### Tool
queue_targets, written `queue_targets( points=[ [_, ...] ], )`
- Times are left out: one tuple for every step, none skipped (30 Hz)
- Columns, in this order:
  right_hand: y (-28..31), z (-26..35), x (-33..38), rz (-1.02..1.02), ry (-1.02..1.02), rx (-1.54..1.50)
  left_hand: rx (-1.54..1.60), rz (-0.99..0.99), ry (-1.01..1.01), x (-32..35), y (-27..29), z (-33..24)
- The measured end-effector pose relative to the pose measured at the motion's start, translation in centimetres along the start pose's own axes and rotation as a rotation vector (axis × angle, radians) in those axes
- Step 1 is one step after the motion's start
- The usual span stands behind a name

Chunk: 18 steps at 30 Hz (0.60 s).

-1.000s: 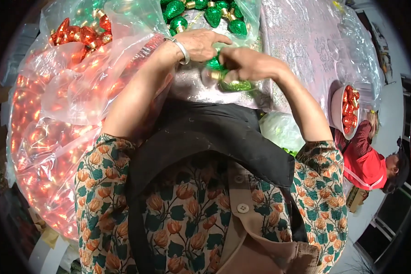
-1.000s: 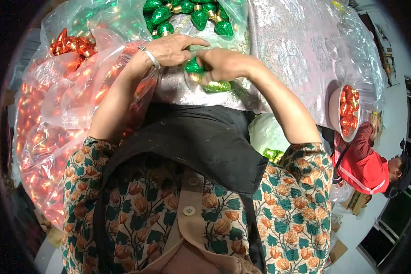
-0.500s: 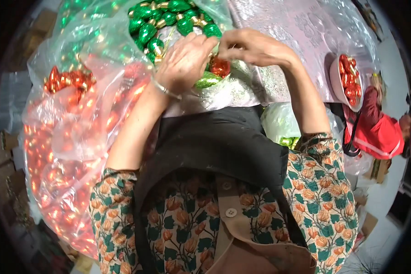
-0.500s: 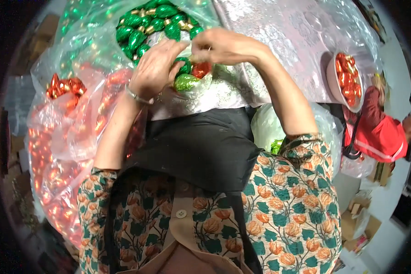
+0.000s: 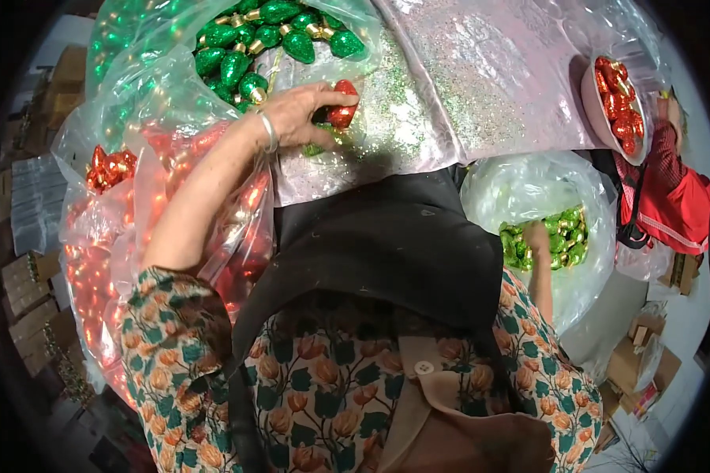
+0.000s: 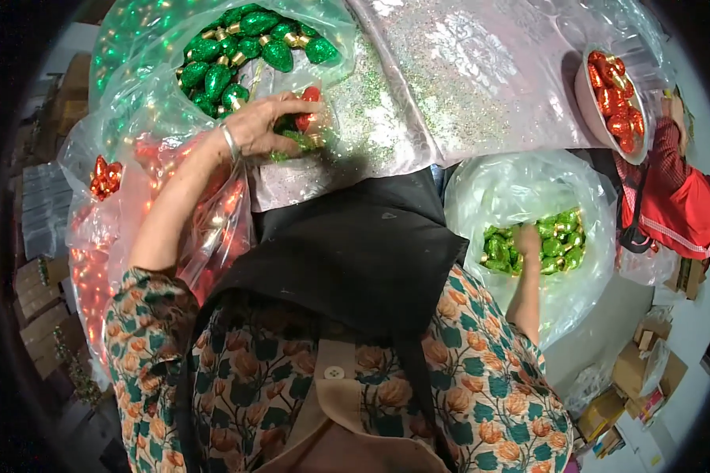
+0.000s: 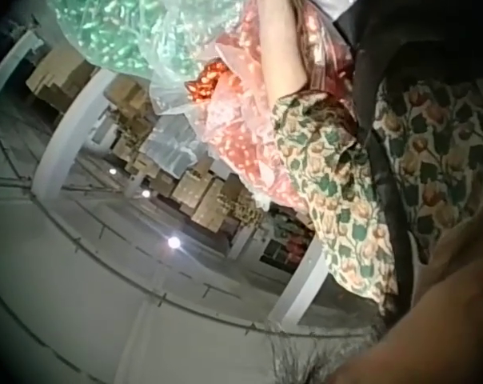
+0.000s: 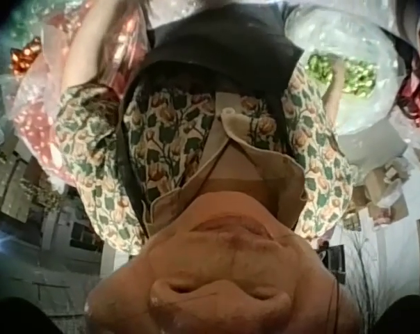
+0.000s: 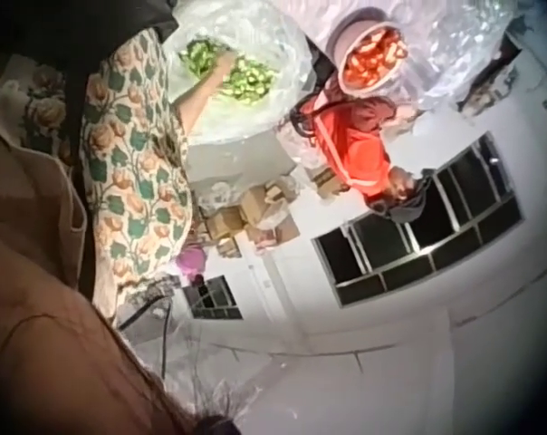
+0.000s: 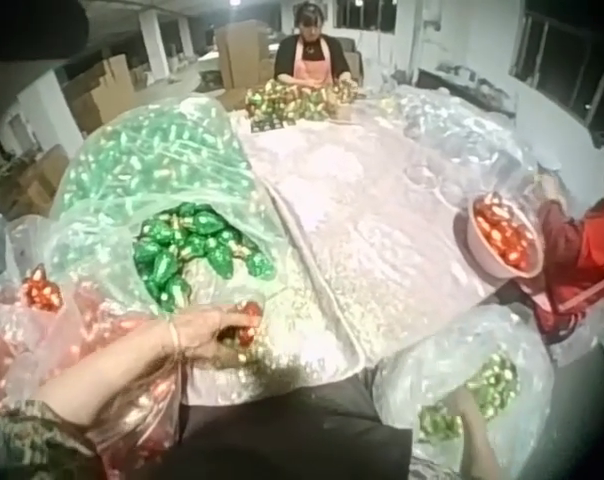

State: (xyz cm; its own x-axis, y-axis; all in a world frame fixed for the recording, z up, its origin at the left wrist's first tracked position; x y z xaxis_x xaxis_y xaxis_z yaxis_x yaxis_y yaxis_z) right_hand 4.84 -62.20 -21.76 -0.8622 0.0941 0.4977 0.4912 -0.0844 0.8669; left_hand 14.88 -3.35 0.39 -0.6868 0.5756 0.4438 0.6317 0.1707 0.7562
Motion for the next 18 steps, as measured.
queue_targets(
  points=[
    [-1.4,-1.6,-0.2,0.002,0.022,0.008,0.008,-0.008,0.02,0.4,-0.2,0.0],
    [-2.1,-2.5,-0.9,0.005,0.028,-0.043,0.029,-0.027,0.029,0.9,-0.4,-0.4],
    [-2.9,-2.9,-1.9,0.009,0.043,-0.092,0.05,-0.05,0.045,1.4,-0.5,-1.0],
    [-3.3,-2.6,-3.3,0.014,0.066,-0.145,0.066,-0.077,0.068,2.0,-0.4,-1.4],
    [-3.7,-1.2,-5.3,0.021,0.109,-0.2,0.121,-0.165,-0.009,2.9,-0.8,-1.7],
    [-4.2,0.8,-7.5,0.035,0.159,-0.255,0.167,-0.257,-0.082,4.0,-1.2,-1.9],
    [-5.1,2.4,-9.1,0.055,0.186,-0.315,0.124,-0.322,-0.062,6.0,0.2,-3.8],
    [-5.9,3.8,-10.3,0.075,0.202,-0.374,0.08,-0.381,-0.053,8.2,2.5,-5.7],
    [-6.5,5.4,-11.8,0.103,0.24,-0.428,0.068,-0.408,0.011,11.3,4.6,-6.1],
    [-7.1,6.8,-13.0,0.133,0.271,-0.481,0.138,-0.51,0.096,15.0,6.5,-6.1],
    [-7.8,7.9,-13.9,0.164,0.292,-0.532,0.208,-0.613,0.171,18.7,7.1,-5.6],
    [-8.0,9.1,-14.7,0.198,0.32,-0.582,0.164,-0.788,0.35,22.9,7.1,-3.8],
    [-8.1,9.7,-15.4,0.225,0.333,-0.631,0.116,-0.959,0.514,27.1,6.9,-1.2],
    [-8.2,9.5,-16.2,0.25,0.338,-0.681,0.008,-0.959,0.773,30.7,6.6,0.5],
    [-8.4,8.9,-16.6,0.273,0.335,-0.731,-0.08,-0.9,0.995,33.9,5.5,3.4],
    [-8.6,7.8,-16.6,0.292,0.318,-0.781,-0.16,-0.824,1.203,36.5,3.7,6.5],
    [-8.9,6.0,-16.2,0.306,0.289,-0.834,-0.262,-0.703,1.26,38.2,2.0,8.1],
    [-9.0,3.8,-15.5,0.315,0.256,-0.888,-0.362,-0.579,1.306,39.3,0.7,9.8]
  ],
)
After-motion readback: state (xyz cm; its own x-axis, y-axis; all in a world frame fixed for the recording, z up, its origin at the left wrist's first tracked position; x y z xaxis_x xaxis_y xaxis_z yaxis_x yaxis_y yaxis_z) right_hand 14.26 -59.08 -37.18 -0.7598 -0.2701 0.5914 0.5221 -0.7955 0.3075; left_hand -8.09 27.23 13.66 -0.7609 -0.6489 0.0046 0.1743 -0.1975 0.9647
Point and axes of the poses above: each hand's wrist, its own x-axis away from the middle knuckle, its own y-axis out of the back of the hand, z = x × y, the point moved 3 cm from there along -x, towards the middle knuckle, and after that the axes turned 11 degrees about z, right-handed, at the moved point
